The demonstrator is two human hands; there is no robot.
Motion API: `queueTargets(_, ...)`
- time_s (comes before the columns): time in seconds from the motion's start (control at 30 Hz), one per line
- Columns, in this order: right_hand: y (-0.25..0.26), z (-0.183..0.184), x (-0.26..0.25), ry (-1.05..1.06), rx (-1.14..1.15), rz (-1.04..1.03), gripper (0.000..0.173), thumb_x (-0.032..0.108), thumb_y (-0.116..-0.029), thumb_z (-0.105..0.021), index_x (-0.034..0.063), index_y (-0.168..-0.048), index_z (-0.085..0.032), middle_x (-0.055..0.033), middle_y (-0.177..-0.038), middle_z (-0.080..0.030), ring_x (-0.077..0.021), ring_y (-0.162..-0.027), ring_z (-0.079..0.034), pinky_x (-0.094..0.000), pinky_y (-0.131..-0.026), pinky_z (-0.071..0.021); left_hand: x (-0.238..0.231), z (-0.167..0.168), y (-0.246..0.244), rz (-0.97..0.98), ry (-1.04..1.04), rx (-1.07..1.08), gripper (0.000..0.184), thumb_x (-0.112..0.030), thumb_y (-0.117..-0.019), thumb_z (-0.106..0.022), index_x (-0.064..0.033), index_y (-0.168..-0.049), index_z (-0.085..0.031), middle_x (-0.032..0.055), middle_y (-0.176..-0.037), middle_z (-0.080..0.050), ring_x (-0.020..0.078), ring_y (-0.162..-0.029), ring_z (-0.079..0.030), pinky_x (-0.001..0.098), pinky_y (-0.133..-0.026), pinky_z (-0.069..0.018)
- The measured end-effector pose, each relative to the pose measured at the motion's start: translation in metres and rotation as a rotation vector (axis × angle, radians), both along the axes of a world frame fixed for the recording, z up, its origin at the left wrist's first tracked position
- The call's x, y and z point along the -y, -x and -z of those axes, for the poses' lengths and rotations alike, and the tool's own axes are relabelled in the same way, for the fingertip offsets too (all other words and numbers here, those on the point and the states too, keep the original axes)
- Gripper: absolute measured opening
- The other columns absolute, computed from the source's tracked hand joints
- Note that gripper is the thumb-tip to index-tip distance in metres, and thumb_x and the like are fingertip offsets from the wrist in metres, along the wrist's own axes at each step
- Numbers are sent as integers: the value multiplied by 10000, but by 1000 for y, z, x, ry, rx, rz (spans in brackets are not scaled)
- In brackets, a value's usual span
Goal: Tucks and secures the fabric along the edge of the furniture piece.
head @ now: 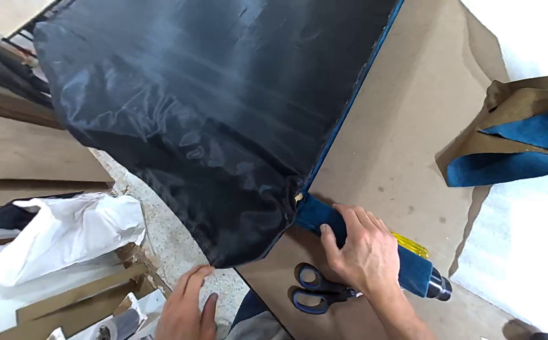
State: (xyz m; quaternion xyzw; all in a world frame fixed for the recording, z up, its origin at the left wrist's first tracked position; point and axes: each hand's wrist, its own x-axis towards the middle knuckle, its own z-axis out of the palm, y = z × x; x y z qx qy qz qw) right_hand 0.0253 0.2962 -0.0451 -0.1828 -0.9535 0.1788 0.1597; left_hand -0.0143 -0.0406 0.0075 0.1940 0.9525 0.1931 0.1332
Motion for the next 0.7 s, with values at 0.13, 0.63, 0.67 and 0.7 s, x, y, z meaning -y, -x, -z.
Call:
queueTargets(0.13,-3,-1,-2,-9,2,-9,492,557,-910,-493,188,-1076,-773,20,-923,-728,-174,-834,-684,-374,-664,-535,-96,-6,-1,17,-190,-373,309,-348,-981,-641,-131,-1164,-763,59,-1056,-739,180,-1001,-695,377,-868,-591)
queueTargets(0.63,-10,-8,-10,79,-112,-139,350,420,-930,-581,237,-1164,-765,35,-1164,-726,-126,-970,-686,-345,-729,-563,-180,27,79,62,-360,-479,141,-197,-934,-670,-180,-991,-798,-45,-950,-716,110,-903,-658,286,-768,-561)
queueTargets(0.67,-11,-10,-11,104,-104,-145,352,416,-927,-584,232,-1166,-765,30,-1174,-725,-128,-981,-685,-349,-744,-566,-179,28,79,57,-381,-485,147,-182,-932,-662,-174,-1004,-790,-28,-989,-716,117,-920,-659,294,-769,-561)
queueTargets(0.7,-14,-13,-12,150,-84,-159,352,408,-932,-588,228,-1180,-761,24,-1197,-720,-128,-1010,-685,-353,-769,-576,-177,29,78,64,-405,-497,158,-166,-933,-646,-171,-1019,-779,-9,-1038,-715,127,-954,-663,302,-784,-567)
